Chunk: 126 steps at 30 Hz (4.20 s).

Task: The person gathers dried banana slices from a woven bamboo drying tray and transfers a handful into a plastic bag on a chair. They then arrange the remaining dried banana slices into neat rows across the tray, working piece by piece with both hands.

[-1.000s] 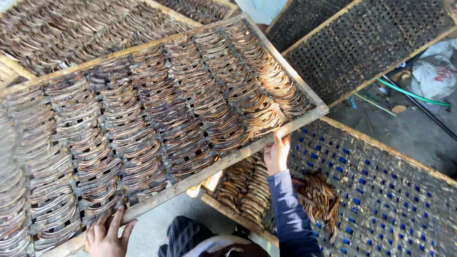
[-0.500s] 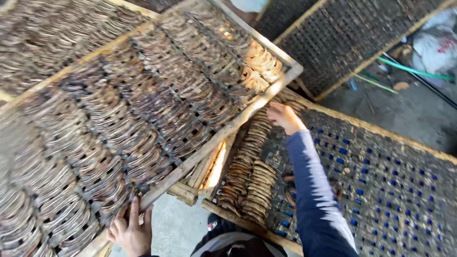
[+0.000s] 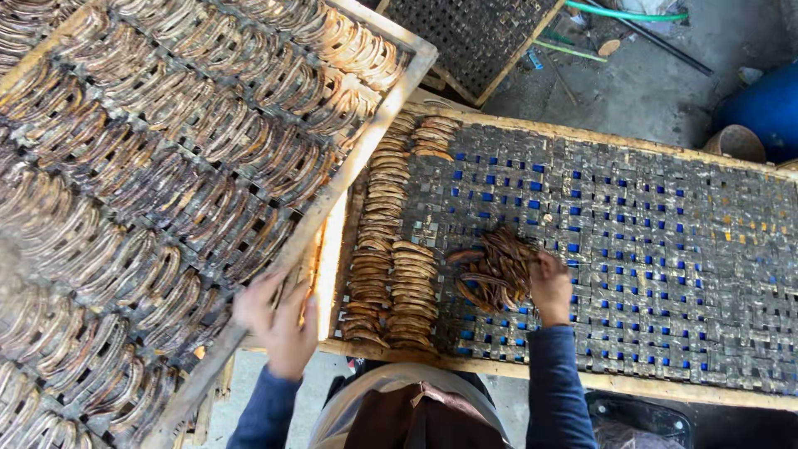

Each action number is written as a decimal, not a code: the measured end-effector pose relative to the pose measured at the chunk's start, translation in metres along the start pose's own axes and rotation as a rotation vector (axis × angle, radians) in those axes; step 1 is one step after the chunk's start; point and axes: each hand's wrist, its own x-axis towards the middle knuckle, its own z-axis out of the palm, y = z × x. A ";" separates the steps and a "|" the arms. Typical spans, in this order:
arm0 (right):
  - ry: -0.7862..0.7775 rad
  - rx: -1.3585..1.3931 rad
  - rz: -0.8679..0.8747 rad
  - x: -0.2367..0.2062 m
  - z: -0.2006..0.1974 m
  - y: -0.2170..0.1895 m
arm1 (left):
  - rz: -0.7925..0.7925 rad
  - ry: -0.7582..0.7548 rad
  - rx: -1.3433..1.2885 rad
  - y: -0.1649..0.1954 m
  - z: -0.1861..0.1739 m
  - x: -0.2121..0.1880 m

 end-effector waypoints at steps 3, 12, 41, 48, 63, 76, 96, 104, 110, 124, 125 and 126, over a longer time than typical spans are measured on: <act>0.055 -0.193 -0.200 0.008 0.006 -0.029 | 0.053 -0.097 -0.265 0.040 0.073 0.011; -0.432 -0.414 -0.467 0.030 0.044 -0.096 | 0.110 -0.506 0.010 0.118 0.278 -0.043; -0.481 -0.018 -0.291 0.052 0.058 -0.125 | -0.156 -0.614 -0.153 0.029 0.279 0.002; -0.499 -0.353 -0.226 0.091 -0.002 -0.038 | -0.166 -0.541 -0.319 0.039 0.265 0.007; -0.509 -0.079 -0.285 0.082 0.000 -0.041 | -0.129 -0.792 -0.505 0.133 0.309 -0.012; -0.728 -0.492 -0.132 0.108 0.025 -0.076 | -0.557 -0.980 -0.617 0.145 0.328 -0.003; -1.043 0.778 0.022 0.110 0.009 -0.133 | -1.042 -0.693 -1.149 0.085 0.290 0.023; -0.618 0.287 -0.276 0.068 0.091 -0.163 | -0.460 -0.564 -0.340 0.056 0.303 0.035; -0.360 0.048 -0.628 0.040 0.096 -0.160 | -0.383 -0.556 -0.201 0.053 0.299 0.016; -0.564 -0.564 -0.343 0.084 -0.017 -0.032 | -0.252 -0.492 -0.113 0.059 0.298 0.011; -0.513 -0.533 -0.337 0.073 -0.017 -0.029 | -0.200 -0.538 -0.146 0.066 0.302 0.012; -0.463 -0.503 -0.331 0.064 -0.016 -0.027 | -0.148 -0.584 -0.180 0.075 0.308 0.013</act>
